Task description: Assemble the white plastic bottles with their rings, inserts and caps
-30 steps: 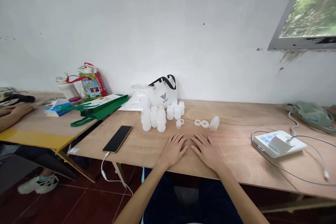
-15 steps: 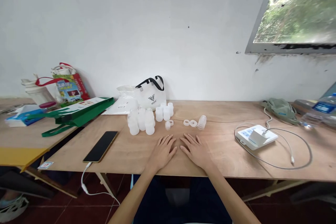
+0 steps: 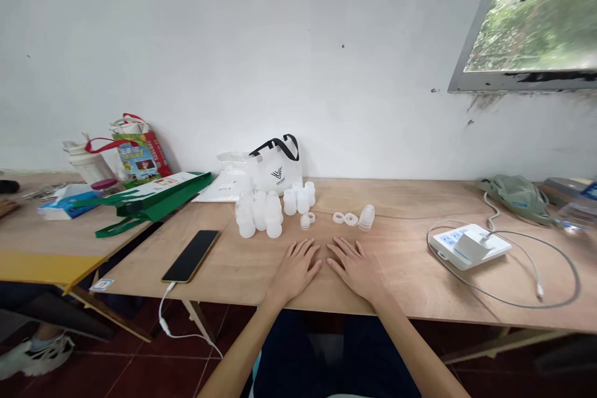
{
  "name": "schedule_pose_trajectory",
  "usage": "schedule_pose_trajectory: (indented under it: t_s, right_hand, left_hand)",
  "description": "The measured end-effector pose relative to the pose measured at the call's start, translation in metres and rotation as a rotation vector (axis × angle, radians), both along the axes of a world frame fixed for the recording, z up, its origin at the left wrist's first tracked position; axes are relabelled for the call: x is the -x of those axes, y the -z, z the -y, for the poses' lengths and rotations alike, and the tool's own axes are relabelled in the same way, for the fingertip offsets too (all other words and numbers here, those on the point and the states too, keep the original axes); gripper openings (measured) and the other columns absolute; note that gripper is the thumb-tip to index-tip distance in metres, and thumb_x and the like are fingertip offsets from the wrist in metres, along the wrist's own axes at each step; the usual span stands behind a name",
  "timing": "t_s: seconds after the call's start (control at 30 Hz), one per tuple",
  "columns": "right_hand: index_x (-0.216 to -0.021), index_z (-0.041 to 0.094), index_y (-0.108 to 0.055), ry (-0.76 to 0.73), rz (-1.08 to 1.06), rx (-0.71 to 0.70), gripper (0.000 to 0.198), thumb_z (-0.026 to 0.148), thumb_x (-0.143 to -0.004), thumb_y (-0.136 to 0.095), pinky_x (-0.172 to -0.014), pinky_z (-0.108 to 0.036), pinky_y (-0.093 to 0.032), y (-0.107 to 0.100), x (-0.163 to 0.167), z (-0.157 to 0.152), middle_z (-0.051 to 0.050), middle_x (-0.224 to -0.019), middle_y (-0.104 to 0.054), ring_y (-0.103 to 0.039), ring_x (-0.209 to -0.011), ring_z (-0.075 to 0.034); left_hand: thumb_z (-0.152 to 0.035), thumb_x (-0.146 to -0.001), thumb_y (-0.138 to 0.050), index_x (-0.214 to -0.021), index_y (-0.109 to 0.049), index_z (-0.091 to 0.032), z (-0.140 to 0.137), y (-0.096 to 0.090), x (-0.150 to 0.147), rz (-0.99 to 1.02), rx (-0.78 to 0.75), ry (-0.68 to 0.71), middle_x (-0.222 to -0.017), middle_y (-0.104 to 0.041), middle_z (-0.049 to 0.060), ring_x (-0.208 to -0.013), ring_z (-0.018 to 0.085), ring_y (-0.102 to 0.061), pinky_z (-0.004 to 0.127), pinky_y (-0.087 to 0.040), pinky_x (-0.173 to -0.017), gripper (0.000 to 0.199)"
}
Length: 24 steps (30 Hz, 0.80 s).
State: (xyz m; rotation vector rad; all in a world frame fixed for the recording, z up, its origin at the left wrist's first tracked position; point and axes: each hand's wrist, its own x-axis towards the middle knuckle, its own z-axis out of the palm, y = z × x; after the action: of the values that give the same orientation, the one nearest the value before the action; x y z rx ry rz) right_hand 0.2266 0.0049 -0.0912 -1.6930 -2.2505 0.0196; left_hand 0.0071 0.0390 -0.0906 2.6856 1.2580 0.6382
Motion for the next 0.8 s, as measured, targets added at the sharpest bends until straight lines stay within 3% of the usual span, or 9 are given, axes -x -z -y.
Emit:
schedule_pose_trajectory:
  t_s: [0.4, 0.8]
  right_hand:
    - [-0.151, 0.027, -0.053, -0.009, 0.001, 0.003, 0.055, 0.054, -0.109, -0.031, -0.125, -0.058, -0.022, 0.0061, -0.0028, -0.0029, -0.007, -0.163, -0.043, -0.036, -0.152, -0.025]
    - [-0.153, 0.026, -0.051, -0.02, -0.006, 0.003, 0.057, 0.055, -0.109, -0.03, -0.126, -0.058, -0.021, 0.0093, -0.0048, -0.0043, -0.007, -0.163, -0.042, -0.035, -0.152, -0.025]
  left_hand:
    - [-0.046, -0.108, -0.04, -0.145, -0.053, -0.023, 0.0041, -0.0084, -0.0021, -0.032, 0.027, -0.002, -0.157, -0.049, 0.01, -0.146, 0.027, -0.043, 0.049, -0.032, -0.123, 0.045]
    - [-0.046, -0.109, -0.04, -0.145, -0.053, -0.022, 0.0036, -0.0056, -0.0018, -0.042, -0.001, -0.009, -0.158, -0.049, 0.009, -0.145, 0.026, -0.043, 0.047, -0.033, -0.123, 0.045]
